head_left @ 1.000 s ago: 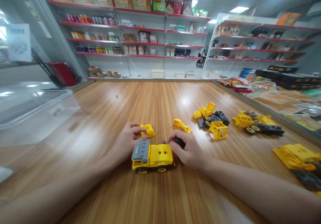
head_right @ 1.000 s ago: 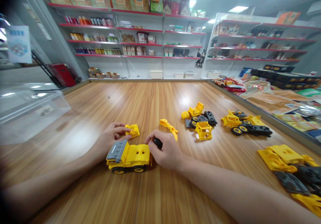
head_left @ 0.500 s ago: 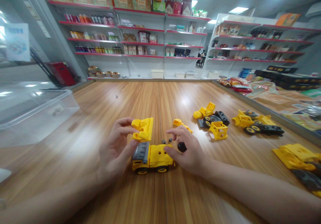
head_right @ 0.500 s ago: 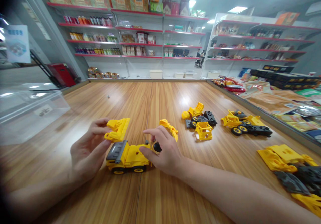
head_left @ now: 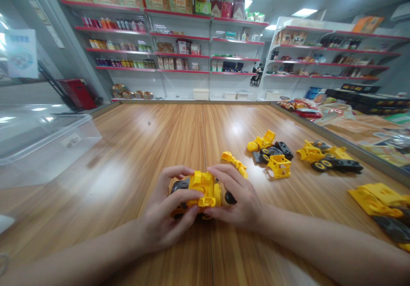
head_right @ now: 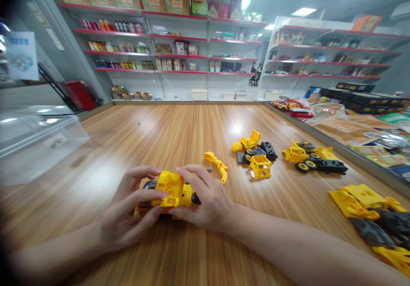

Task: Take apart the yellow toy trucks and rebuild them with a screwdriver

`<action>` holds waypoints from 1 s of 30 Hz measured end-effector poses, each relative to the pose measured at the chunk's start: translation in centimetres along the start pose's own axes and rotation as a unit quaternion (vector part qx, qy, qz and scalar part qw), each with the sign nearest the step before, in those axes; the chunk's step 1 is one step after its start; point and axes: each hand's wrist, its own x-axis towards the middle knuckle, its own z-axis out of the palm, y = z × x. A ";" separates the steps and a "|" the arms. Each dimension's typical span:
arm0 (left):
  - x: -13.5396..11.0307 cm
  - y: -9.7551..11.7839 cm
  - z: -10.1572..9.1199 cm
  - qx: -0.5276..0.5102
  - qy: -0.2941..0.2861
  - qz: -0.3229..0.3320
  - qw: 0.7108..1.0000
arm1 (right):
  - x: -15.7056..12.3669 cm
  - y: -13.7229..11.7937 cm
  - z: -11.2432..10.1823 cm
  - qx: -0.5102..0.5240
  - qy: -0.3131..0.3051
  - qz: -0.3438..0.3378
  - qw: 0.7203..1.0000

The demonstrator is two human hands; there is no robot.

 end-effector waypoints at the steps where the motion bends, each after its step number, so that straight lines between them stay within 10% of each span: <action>1: 0.0 -0.1 0.0 -0.002 -0.003 0.007 1.000 | 0.0 0.1 0.1 0.005 -0.006 -0.002 1.000; 30: 0.4 -1.5 -0.1 -0.004 -0.046 -0.061 0.997 | 0.4 -0.3 -0.2 0.039 -0.076 0.136 0.987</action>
